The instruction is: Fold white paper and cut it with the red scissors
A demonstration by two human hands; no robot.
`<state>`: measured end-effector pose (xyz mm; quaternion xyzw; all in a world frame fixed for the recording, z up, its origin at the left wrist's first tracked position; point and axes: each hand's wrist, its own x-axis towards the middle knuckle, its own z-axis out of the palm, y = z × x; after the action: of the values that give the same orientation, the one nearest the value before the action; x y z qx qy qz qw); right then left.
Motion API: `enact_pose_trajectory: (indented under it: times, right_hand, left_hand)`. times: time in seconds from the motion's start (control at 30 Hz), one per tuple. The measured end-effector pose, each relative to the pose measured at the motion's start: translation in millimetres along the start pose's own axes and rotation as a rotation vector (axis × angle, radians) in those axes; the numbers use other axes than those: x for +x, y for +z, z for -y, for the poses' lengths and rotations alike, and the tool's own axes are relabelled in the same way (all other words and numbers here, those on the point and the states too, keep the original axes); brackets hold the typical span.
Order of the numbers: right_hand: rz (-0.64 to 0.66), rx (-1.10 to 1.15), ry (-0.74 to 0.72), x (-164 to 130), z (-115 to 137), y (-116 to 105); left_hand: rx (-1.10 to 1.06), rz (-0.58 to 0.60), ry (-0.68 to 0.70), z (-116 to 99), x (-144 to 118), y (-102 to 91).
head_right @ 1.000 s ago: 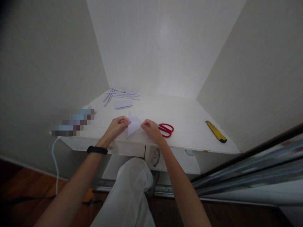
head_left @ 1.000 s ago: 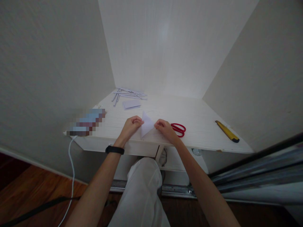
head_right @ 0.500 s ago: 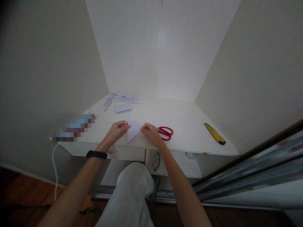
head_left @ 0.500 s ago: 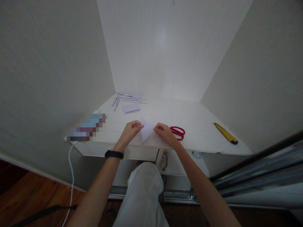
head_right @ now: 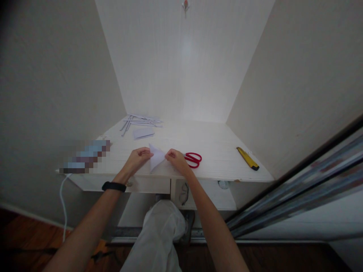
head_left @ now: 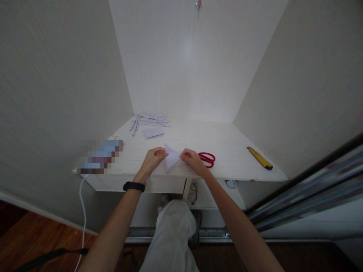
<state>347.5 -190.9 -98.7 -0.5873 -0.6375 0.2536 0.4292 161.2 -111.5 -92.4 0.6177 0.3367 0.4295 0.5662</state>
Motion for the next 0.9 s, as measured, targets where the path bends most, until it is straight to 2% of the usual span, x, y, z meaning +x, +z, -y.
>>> enact_pose_trajectory:
  times: [0.33, 0.63, 0.9]
  right_hand:
    - [0.008, -0.037, -0.011, 4.5, -1.9, -1.0]
    - [0.023, -0.022, 0.006, 4.5, -5.9, 0.5]
    - [0.0, 0.005, 0.025, 7.1, -8.2, 2.5]
  left_hand:
    - [-0.021, -0.015, 0.015, 8.4, 5.3, -1.2]
    - [-0.014, -0.037, 0.002, -2.9, 0.6, 2.7]
    - [-0.046, -0.066, -0.014, -4.0, -1.1, 3.0]
